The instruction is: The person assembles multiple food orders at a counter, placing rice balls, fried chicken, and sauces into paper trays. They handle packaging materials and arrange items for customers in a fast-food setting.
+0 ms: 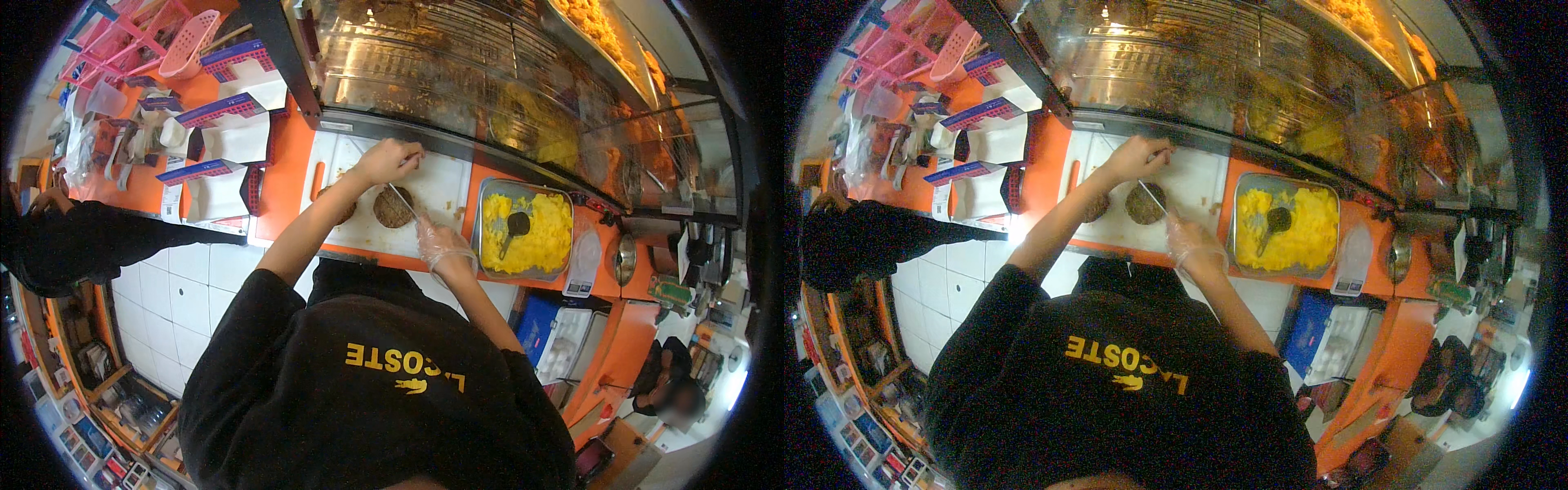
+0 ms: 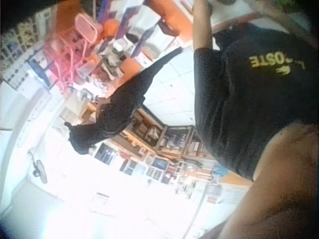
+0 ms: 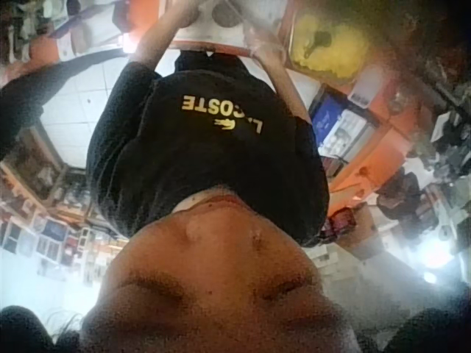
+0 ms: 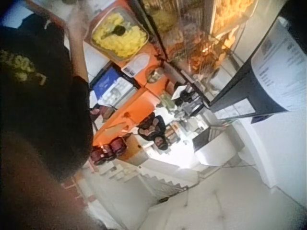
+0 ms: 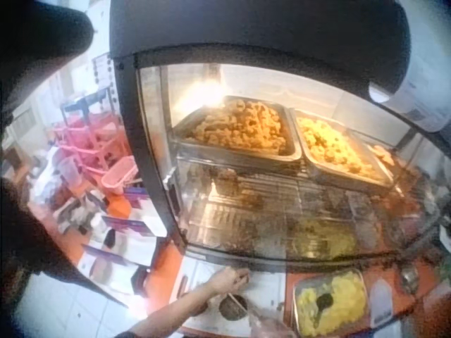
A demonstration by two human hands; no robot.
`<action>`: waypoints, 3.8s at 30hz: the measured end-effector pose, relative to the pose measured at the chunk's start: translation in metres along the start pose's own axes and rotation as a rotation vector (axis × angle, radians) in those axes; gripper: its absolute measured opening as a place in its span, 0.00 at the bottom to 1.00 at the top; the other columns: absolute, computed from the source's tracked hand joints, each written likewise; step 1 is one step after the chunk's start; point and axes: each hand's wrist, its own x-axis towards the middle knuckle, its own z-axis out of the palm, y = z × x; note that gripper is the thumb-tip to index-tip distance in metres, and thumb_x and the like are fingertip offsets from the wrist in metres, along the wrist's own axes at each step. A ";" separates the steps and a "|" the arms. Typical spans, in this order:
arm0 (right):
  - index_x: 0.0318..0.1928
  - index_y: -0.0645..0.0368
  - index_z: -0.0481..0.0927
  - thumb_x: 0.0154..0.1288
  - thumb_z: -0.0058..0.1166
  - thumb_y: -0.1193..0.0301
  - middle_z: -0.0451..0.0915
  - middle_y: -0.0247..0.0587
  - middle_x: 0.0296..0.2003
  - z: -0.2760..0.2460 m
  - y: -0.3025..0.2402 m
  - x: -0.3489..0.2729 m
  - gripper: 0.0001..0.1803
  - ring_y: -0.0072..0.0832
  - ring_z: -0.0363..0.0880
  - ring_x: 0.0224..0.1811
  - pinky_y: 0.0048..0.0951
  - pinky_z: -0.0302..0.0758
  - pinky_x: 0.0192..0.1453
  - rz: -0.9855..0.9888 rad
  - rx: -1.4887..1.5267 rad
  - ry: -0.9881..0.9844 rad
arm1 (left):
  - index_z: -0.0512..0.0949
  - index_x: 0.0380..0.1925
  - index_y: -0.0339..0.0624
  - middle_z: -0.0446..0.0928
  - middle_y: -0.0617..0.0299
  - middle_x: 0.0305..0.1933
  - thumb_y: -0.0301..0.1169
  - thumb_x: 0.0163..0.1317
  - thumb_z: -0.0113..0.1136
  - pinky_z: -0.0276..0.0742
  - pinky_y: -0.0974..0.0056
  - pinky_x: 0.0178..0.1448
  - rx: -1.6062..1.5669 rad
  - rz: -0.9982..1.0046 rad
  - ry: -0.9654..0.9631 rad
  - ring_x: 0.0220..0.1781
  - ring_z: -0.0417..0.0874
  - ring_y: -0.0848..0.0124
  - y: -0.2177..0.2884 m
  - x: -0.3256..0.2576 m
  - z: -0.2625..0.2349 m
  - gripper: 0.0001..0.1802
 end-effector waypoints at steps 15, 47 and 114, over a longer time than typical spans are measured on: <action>0.56 0.55 0.66 0.71 0.31 0.60 0.79 0.60 0.40 0.037 0.020 0.032 0.20 0.56 0.79 0.44 0.53 0.73 0.49 0.068 0.005 -0.003 | 0.77 0.40 0.44 0.80 0.47 0.34 0.36 0.61 0.51 0.77 0.49 0.43 0.169 -0.099 -0.152 0.36 0.81 0.48 -0.015 0.000 0.000 0.12; 0.45 0.53 0.73 0.70 0.39 0.59 0.81 0.54 0.35 -0.005 0.022 0.056 0.14 0.52 0.81 0.35 0.51 0.75 0.37 -0.195 -0.367 0.308 | 0.76 0.34 0.39 0.77 0.57 0.33 0.22 0.56 0.53 0.74 0.60 0.45 -0.039 -0.058 0.604 0.39 0.79 0.60 0.094 -0.121 -0.103 0.06; 0.53 0.53 0.74 0.58 0.50 0.64 0.75 0.53 0.50 -0.045 -0.527 0.182 0.21 0.46 0.76 0.52 0.42 0.75 0.54 -0.645 -0.452 0.196 | 0.78 0.31 0.35 0.78 0.57 0.26 0.17 0.56 0.52 0.73 0.66 0.36 0.202 -0.567 1.120 0.30 0.79 0.66 0.001 -0.410 -0.298 0.07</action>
